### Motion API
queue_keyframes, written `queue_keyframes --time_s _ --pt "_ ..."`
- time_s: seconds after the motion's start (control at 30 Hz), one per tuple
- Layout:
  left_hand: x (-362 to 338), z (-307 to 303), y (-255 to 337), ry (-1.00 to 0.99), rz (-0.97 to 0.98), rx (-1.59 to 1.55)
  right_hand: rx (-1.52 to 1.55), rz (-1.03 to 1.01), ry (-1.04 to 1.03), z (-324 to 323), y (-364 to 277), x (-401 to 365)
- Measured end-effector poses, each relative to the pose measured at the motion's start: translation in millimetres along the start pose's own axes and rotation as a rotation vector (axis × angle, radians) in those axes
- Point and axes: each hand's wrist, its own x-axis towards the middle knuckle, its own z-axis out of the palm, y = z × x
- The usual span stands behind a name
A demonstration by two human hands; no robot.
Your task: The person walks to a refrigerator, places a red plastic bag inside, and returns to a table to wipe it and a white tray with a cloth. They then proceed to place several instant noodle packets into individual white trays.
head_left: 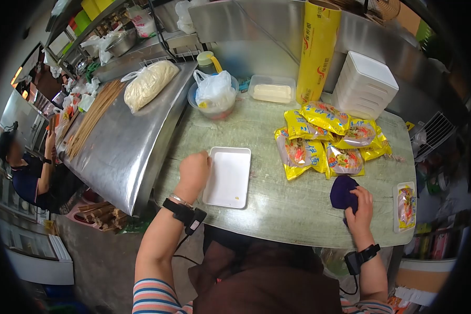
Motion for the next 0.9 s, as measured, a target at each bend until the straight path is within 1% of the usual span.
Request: queue_keyframes --time_s 0.03,0.07,0.13,0.17,0.23,0.27,0.33,0.47,0.53,0.57,0.63,0.67,0.73,0.77,0.83,0.9 --pt "-1 1 -5 0.026 0.045 -0.038 -0.002 0.0 0.003 0 0 0" --pt "-2 2 -10 0.021 0.046 -0.035 0.001 0.004 0.001 -1 -1 0" --pt "-4 2 -19 0.005 -0.014 -0.242 0.004 -0.011 0.014 -1 -2 1" --pt "-7 1 -22 0.002 -0.014 -0.238 0.008 -0.007 0.013 -1 -2 1" --pt "-16 -1 -27 0.039 -0.018 -0.365 0.008 -0.01 0.02 -1 -2 1" --pt "-19 -2 -29 0.034 -0.021 -0.361 0.012 -0.007 0.016 -1 -2 1" --pt "-23 -10 -29 0.056 -0.158 -0.404 0.01 -0.007 0.015 -1 -2 1" --pt "-12 -27 -20 0.049 -0.211 -0.367 0.011 0.003 0.011 -1 -3 1" --pt "-1 -23 -17 0.1 -0.077 -0.41 0.009 0.015 -0.004 -1 -2 0" --pt "5 -22 -15 0.099 -0.079 -0.411 0.009 0.015 -0.006 -1 -3 0" --pt "19 -21 -11 0.038 0.125 -0.25 -0.013 0.018 -0.014 -2 -3 1" --pt "25 -19 -9 0.038 0.125 -0.252 -0.015 0.017 -0.014 -2 -3 1" --pt "34 -17 -7 -0.024 0.2 -0.06 -0.009 0.013 -0.023 -2 -2 1" --pt "38 -16 -6 -0.027 0.2 -0.063 -0.011 0.015 -0.025 -2 -2 1" --pt "44 -15 -6 -0.113 0.223 0.052 -0.003 0.024 -0.021 -2 -3 1" --pt "47 -13 -9 -0.129 0.252 0.087 -0.009 0.022 -0.016 -1 -3 1"
